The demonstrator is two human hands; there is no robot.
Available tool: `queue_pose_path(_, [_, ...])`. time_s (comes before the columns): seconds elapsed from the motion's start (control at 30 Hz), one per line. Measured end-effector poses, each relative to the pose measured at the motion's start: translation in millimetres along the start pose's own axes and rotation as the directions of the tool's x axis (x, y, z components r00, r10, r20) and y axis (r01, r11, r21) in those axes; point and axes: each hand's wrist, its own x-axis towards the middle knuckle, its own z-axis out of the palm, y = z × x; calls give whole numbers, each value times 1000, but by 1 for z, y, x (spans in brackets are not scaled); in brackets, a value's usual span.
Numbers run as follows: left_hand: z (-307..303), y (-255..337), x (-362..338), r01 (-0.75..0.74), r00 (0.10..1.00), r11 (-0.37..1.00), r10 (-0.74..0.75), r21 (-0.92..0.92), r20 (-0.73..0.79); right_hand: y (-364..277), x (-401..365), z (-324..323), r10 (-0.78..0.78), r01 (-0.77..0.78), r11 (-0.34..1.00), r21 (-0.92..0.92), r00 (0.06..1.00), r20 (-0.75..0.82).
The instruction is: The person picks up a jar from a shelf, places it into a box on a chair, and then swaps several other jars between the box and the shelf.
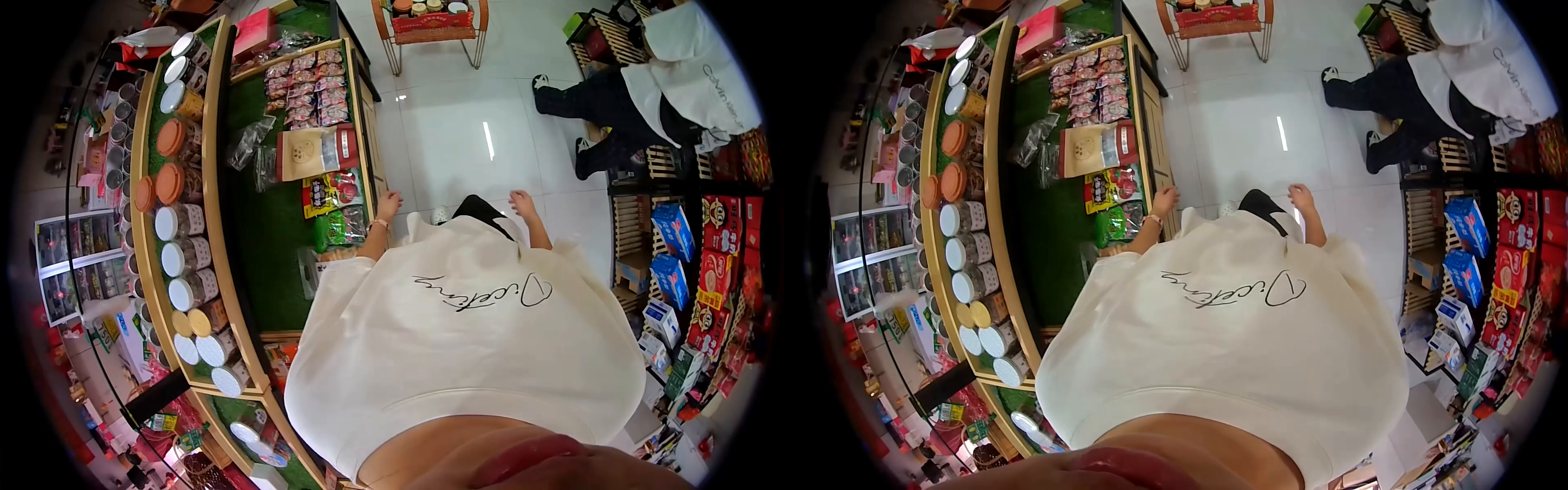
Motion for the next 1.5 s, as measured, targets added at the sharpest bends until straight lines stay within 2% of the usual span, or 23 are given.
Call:
queue_pose_path(0.1, [17,24,13,26,996,997,-20,-70,82,14,-2,-15,248,-242,957,-157,969,18])
queue_pose_path(0.13, [22,11,22,19,996,998,-13,-67,91,16,-8,-22,309,-301,931,-205,951,12])
queue_pose_path(0.2, [29,-32,44,-2,995,998,8,-62,104,51,14,-32,311,-310,948,-73,950,12])
queue_pose_path(0.23, [27,-40,45,-45,994,991,31,128,107,45,16,-34,318,-316,945,-87,948,8])
queue_pose_path(0.3, [23,-56,49,-119,990,865,66,488,124,27,23,-40,334,-332,936,-117,943,3])
queue_pose_path(0.4, [8,-45,83,-102,976,904,10,416,218,7,54,-42,181,-152,968,-201,974,138])
queue_pose_path(0.47, [-1,-46,117,-71,979,932,-4,354,204,3,99,-35,179,-164,979,-124,977,119])
queue_pose_path(0.5, [4,-18,126,143,985,977,-157,161,77,-5,125,-29,171,-162,983,-84,979,113])
queue_pose_path(0.53, [9,12,137,320,947,945,-322,-65,-14,-23,146,-25,206,-199,977,-71,972,115])
queue_pose_path(0.57, [11,36,148,365,927,922,-372,-127,-40,-47,165,-20,239,-234,970,-60,964,116])
queue_pose_path(0.67, [6,76,191,323,946,945,-320,-50,58,-138,201,-13,239,-236,970,-53,969,63])
queue_pose_path(0.7, [4,76,213,241,965,970,-241,20,102,-171,214,-11,222,-220,974,-57,974,36])
queue_pose_path(0.73, [7,106,217,207,974,957,-222,203,52,-194,232,-8,172,-172,985,-8,984,41])
queue_pose_path(0.8, [5,100,274,70,982,938,-125,340,141,-239,270,-2,95,-97,994,47,995,43])
queue_pose_path(0.9, [14,189,298,-91,978,856,-19,509,206,-270,316,9,67,-68,998,14,996,55])
queue_pose_path(0.97, [27,210,325,-31,996,962,7,271,91,-277,333,17,86,-82,995,-65,994,70])
queue_pose_path(1.07, [47,272,337,26,999,984,-34,178,41,-268,358,34,63,-21,933,-360,992,107])
queue_pose_path(1.1, [50,259,362,-42,996,985,27,165,90,-279,354,39,94,-29,930,-365,982,162])
queue_pose_path(1.2, [56,302,365,-116,993,929,102,351,61,-289,376,51,192,-93,918,-385,955,227])
queue_pose_path(1.33, [38,263,415,13,997,915,-40,403,59,-326,425,35,181,-130,949,-287,971,159])
queue_pose_path(1.37, [29,270,442,20,997,908,-47,419,53,-346,434,32,232,-196,944,-265,967,109])
queue_pose_path(1.47, [-2,271,507,-51,976,825,-80,563,205,-391,471,27,293,-268,934,-237,953,79])
queue_pose_path(1.5, [-4,253,548,304,945,928,-323,216,58,-404,484,28,264,-232,940,-250,959,104])
